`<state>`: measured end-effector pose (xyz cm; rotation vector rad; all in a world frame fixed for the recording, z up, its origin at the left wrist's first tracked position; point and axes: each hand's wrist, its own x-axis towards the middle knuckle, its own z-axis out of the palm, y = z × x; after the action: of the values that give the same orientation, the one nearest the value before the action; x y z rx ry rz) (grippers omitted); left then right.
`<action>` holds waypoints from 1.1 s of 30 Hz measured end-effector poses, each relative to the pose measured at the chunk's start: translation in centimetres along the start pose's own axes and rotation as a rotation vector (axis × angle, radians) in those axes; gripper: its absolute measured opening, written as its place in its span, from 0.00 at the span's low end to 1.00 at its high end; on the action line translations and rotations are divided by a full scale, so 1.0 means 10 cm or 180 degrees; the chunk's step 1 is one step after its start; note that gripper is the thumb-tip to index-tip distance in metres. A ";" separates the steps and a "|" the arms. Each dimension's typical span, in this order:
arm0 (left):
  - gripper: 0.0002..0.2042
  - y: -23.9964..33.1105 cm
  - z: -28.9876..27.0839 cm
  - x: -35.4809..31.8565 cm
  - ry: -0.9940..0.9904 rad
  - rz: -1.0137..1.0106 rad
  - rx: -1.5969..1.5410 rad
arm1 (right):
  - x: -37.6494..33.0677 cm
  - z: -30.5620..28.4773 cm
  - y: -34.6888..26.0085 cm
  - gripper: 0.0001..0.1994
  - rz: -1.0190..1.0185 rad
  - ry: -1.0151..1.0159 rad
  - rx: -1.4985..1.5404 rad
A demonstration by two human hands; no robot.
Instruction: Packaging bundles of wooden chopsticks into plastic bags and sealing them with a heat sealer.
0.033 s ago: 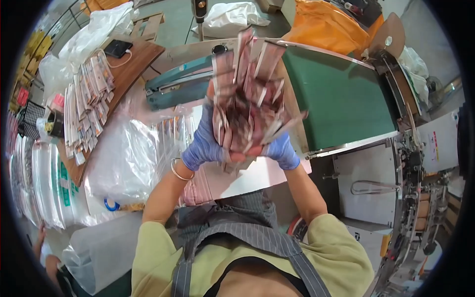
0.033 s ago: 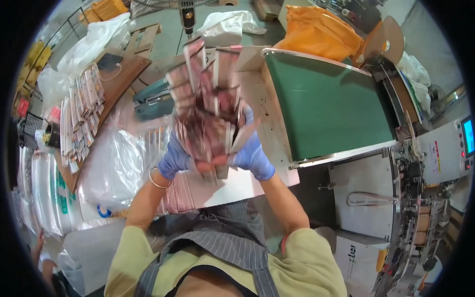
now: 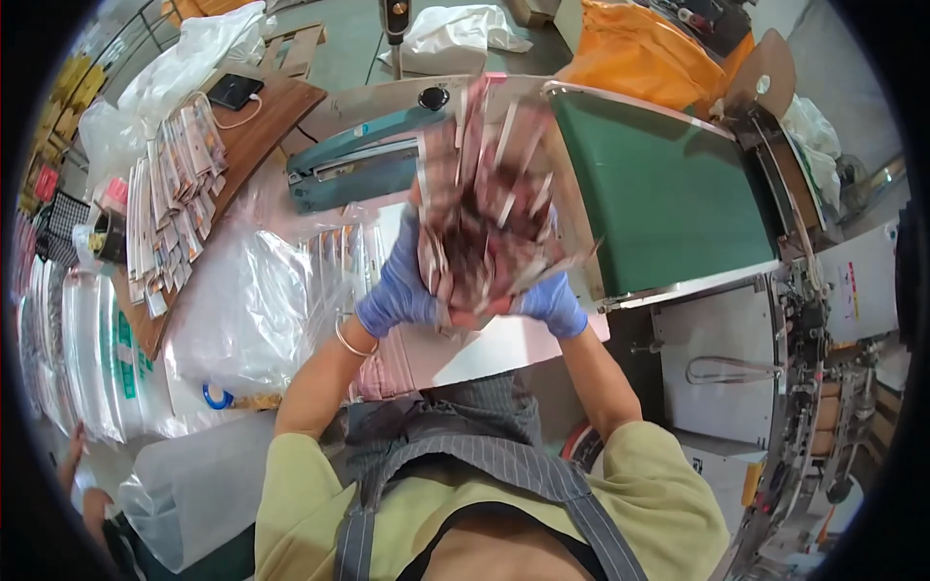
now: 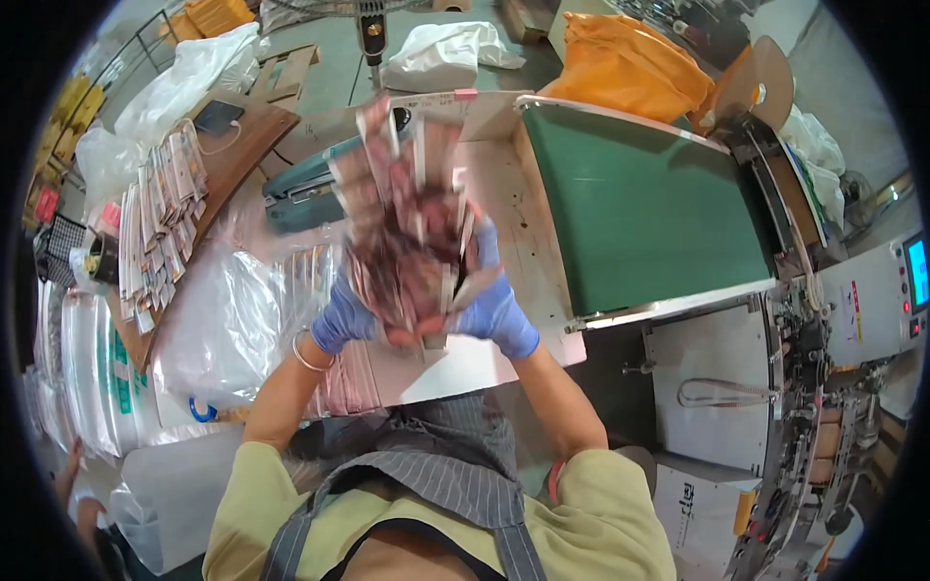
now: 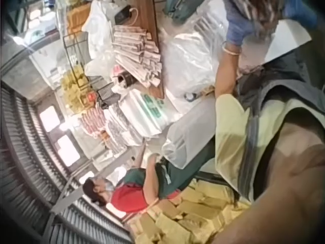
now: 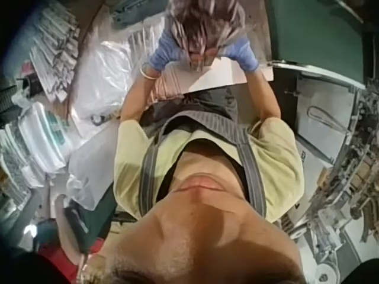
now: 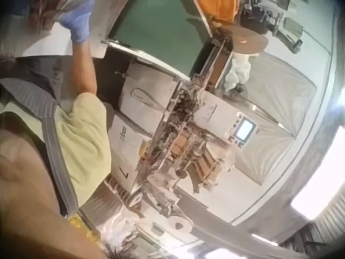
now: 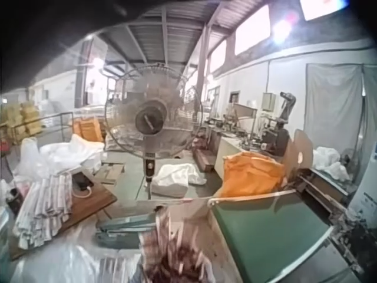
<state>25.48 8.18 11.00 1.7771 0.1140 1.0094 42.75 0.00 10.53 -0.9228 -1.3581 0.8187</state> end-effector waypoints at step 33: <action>0.23 1.18 0.00 -2.35 0.0803 -0.0873 0.4370 | -0.13 2.17 0.90 0.16 0.2905 -0.2358 0.2988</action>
<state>6.07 -9.10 7.12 2.6653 1.4526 0.9880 21.40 4.20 1.66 -0.4228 -0.8547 2.4142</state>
